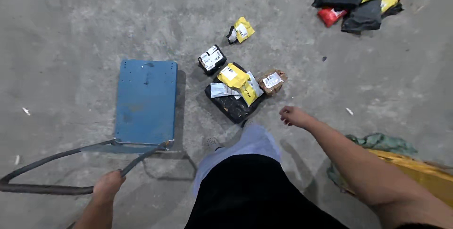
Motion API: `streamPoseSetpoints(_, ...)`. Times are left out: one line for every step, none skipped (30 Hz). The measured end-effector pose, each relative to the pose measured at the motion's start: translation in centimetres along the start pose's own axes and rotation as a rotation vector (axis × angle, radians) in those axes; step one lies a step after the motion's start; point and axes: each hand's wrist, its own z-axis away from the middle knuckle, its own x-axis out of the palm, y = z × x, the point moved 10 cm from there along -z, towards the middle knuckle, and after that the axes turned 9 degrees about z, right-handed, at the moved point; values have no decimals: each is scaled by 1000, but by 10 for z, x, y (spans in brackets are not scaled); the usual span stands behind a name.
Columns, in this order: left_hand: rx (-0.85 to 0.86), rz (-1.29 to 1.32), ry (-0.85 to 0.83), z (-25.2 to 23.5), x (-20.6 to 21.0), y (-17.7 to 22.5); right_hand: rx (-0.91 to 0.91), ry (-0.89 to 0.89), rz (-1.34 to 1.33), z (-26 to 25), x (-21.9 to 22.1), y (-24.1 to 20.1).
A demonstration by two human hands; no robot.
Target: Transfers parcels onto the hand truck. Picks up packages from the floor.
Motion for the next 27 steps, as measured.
streamPoseSetpoints(-31, -1, 5, 1, 10, -4, -21, -42, 33, -7, 3, -5)
streamPoseSetpoints(-72, -3, 13, 1, 16, -7, -30, -91, 72, -15, 12, -3)
streamPoseSetpoints(-114, 14, 32, -1, 18, -5, -39, -135, 114, -28, 20, 2)
streamPoseSetpoints(-156, 37, 57, -1, 22, 1, -48, -189, 166, -43, 31, 11)
streamPoseSetpoints(-193, 70, 77, 7, 28, 9, -59, -262, 217, -57, 48, 25)
streamPoseSetpoints(-214, 135, 98, 13, 29, 29, -68, -330, 266, -74, 59, 39)
streamPoseSetpoints(-207, 217, 134, 13, 22, 62, -68, -373, 305, -97, 60, 49)
streamPoseSetpoints(-175, 287, 160, 12, 14, 104, -56, -409, 313, -120, 62, 62)
streamPoseSetpoints(-125, 344, 158, 10, 7, 152, -25, -430, 288, -145, 65, 77)
streamPoseSetpoints(-66, 364, 132, 3, 3, 207, 24, -428, 221, -173, 66, 93)
streamPoseSetpoints(-8, 369, 89, -8, 3, 263, 96, -406, 113, -203, 66, 111)
streamPoseSetpoints(52, 376, 58, -24, 4, 321, 191, -368, -17, -231, 66, 129)
streamPoseSetpoints(115, 388, 39, -46, 3, 376, 286, -313, -146, -258, 67, 143)
streamPoseSetpoints(188, 406, 37, -76, -4, 430, 369, -251, -277, -285, 69, 150)
streamPoseSetpoints(249, 434, 22, -107, -14, 481, 421, -193, -394, -309, 74, 154)
streamPoseSetpoints(298, 468, 27, -138, -28, 529, 439, -150, -482, -331, 82, 157)
streamPoseSetpoints(344, 510, 51, -171, -47, 574, 445, -123, -537, -354, 92, 158)
streamPoseSetpoints(382, 555, 75, -202, -67, 615, 460, -101, -576, -373, 106, 161)
streamPoseSetpoints(415, 601, 119, -236, -92, 652, 481, -78, -617, -395, 119, 163)
streamPoseSetpoints(441, 644, 178, -271, -121, 687, 503, -46, -664, -420, 131, 164)
streamPoseSetpoints(451, 685, 224, -305, -143, 718, 531, -11, -710, -441, 143, 168)
streamPoseSetpoints(448, 704, 271, -339, -158, 746, 555, 21, -764, -461, 153, 171)
streamPoseSetpoints(443, 688, 310, -372, -169, 771, 570, 46, -823, -481, 163, 175)
streamPoseSetpoints(437, 654, 304, -400, -171, 792, 572, 56, -886, -498, 174, 178)
streamPoseSetpoints(427, 614, 252, -422, -165, 809, 565, 56, -957, -515, 185, 179)
streamPoseSetpoints(421, 567, 202, -440, -157, 820, 556, 69, -1037, -533, 194, 177)
streamPoseSetpoints(425, 540, 183, -453, -153, 829, 556, 101, -1110, -550, 200, 175)
